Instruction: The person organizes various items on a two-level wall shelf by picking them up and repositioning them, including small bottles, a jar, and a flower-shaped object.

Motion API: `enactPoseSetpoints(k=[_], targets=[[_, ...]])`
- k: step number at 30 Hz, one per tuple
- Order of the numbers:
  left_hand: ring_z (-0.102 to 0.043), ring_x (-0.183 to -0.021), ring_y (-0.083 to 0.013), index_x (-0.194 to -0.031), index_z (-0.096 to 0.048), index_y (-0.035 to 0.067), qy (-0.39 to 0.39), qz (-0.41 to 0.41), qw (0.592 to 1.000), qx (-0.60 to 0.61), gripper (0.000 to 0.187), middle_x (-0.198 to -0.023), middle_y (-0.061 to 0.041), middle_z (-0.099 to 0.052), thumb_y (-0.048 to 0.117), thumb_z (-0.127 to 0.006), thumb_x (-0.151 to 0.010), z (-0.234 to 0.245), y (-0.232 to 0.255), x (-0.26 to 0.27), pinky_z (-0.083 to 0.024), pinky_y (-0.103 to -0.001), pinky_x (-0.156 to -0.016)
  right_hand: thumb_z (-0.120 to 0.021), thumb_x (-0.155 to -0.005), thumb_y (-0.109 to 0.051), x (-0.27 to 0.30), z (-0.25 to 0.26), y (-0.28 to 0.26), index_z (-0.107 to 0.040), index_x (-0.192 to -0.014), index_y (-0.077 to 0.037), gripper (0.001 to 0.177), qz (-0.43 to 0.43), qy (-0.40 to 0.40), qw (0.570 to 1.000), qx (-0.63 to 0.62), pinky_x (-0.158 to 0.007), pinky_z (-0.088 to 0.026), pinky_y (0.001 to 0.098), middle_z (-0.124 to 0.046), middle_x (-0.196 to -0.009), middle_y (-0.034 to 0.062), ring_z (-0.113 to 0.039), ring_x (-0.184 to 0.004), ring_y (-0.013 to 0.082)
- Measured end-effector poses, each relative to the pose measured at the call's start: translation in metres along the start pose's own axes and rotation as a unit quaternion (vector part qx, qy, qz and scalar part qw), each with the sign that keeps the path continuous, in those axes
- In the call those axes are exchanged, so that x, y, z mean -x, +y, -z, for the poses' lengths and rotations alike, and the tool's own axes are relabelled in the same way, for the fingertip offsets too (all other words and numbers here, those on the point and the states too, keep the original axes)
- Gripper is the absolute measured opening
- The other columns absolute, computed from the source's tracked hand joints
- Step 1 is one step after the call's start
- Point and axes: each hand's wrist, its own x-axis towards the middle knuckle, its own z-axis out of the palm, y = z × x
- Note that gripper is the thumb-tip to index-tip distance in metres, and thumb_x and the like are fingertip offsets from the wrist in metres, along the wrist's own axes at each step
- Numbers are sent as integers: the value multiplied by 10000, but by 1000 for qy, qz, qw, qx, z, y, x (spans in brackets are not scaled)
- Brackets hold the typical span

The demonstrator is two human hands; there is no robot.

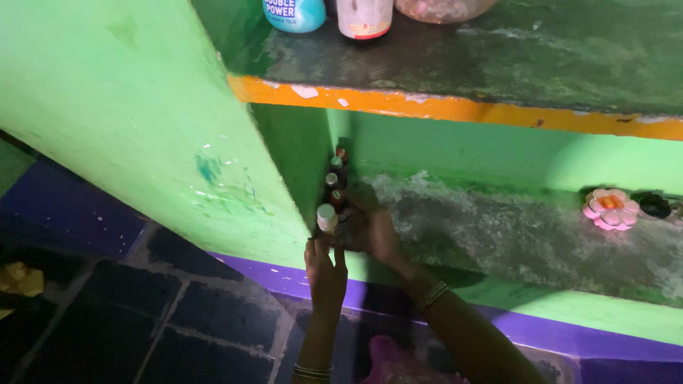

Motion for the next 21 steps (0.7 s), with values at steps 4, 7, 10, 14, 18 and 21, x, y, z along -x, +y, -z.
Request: enactPoseSetpoints(k=[4,7,10,14,18,21], targets=[[-610,-1000,-382,-1030,-611,32,-3,-12,1000,5,146,-1034,-169,-630,100,-673,-918,1,-1,-1,-507,-497,-851,-633,-946,-69,5,0,3,-721,-1197,-49,266,14,-1,999,49,-842,-605,347,-785,-1100,138,-770,-965,218],[-616,-1008,-385,-1034,-596,21,-9,-16,1000,13,161,-1044,-176,-630,108,-675,-925,0,-4,-3,-507,-499,-857,-634,-955,-86,-1,-6,18,-735,-1155,-46,228,-60,24,997,42,-835,-613,337,-795,-1060,130,-782,-943,199],[-616,-1010,-381,-1048,-599,27,-9,-23,999,23,163,-1047,-174,-627,106,-671,-924,0,-5,-2,-505,-501,-865,-654,-958,-107,0,-8,26,-754,-1099,-40,185,-87,30,995,28,-826,-613,333,-806,-1019,130,-791,-919,198],[-595,-1042,-398,-1081,-580,32,-25,7,1000,-4,188,-1086,-186,-600,124,-664,-940,-1,-2,0,-495,-514,-882,-647,-947,-99,-1,-10,22,-743,-1081,-31,178,-59,33,998,18,-831,-612,328,-802,-1031,124,-788,-931,203],[-591,-1065,-400,-1076,-592,56,-35,28,998,-42,175,-1102,-180,-594,166,-647,-951,-1,0,0,-491,-516,-884,-673,-950,-114,-2,-9,13,-739,-1067,-25,161,-63,30,997,36,-799,-610,333,-794,-1014,139,-790,-910,212],[-596,-1058,-384,-1084,-598,76,-34,25,997,-62,192,-1098,-154,-608,202,-649,-949,0,2,-1,-489,-512,-893,-668,-953,-122,-4,-7,10,-738,-1062,-33,157,-47,26,998,40,-774,-614,335,-790,-1004,139,-791,-892,216]])
